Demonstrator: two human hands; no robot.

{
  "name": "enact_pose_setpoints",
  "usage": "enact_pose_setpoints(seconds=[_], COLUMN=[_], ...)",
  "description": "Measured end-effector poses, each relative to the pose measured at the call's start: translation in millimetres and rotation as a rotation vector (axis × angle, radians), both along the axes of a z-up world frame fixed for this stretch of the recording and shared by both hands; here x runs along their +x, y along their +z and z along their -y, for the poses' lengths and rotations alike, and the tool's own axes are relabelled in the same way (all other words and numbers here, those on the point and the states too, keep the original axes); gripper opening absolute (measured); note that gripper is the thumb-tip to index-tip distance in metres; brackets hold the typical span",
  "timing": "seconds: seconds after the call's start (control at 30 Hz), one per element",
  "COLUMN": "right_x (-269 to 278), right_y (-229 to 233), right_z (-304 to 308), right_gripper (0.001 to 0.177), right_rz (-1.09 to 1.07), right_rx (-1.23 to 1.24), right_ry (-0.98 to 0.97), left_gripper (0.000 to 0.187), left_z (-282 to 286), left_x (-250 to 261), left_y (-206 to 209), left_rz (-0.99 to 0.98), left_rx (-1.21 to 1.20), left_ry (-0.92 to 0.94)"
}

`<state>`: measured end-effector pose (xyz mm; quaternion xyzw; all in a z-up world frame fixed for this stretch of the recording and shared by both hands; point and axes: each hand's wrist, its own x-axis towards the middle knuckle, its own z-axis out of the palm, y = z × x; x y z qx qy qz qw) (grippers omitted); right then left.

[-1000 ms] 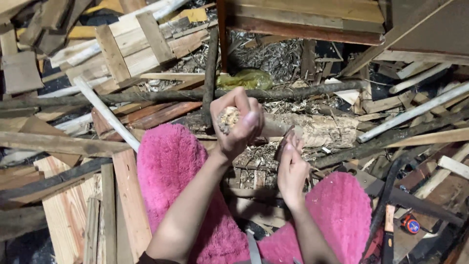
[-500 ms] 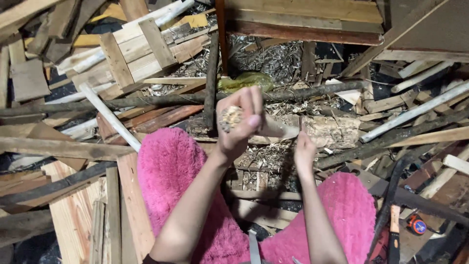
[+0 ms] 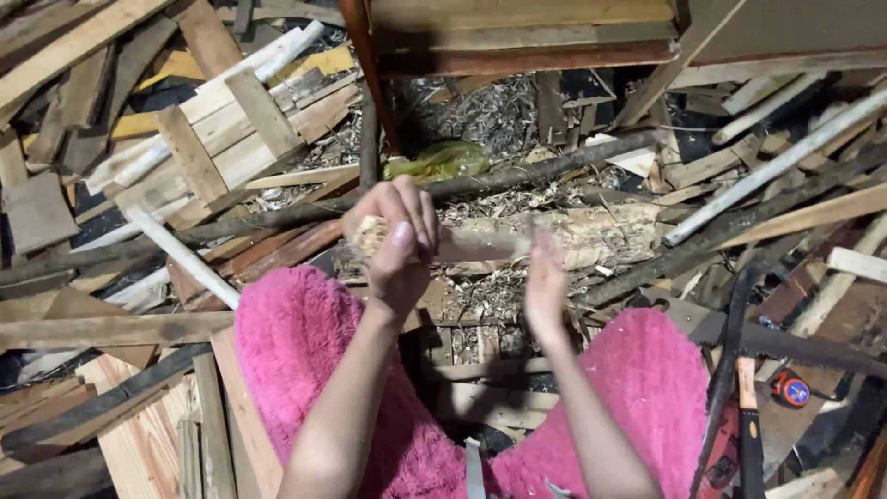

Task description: Whittle and smooth a wooden stick using a small hand tool

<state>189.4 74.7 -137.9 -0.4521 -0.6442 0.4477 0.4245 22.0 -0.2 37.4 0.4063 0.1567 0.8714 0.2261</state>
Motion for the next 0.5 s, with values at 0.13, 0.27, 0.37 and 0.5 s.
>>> enact_pose_setpoints(seconds=[0.13,0.27,0.37,0.5], right_x=[-18.9,-1.6,47.8,105.2], right_y=[31.2,47.5,8.5,-58.8], right_z=[40.1,16.6,-12.9,-83.1], right_gripper=[0.04,0.038,0.037,0.027], right_rz=[-0.018,0.24,0.075,-0.02], right_rx=[0.258,0.136,-0.342,-0.305], right_ry=[0.14,0.112,-0.231,-0.398], left_gripper=[0.03,0.021,0.02,0.03], left_z=[0.3,2.2,20.3,29.6], left_x=[-18.8,-55.1,-74.8,-102.9], left_y=[-19.6,-21.1,2.6,8.6], left_rz=[0.073,0.181,0.325,0.463], left_rx=[-0.013,-0.015,-0.116,-0.119], left_ry=[0.157,0.246,0.253,0.319])
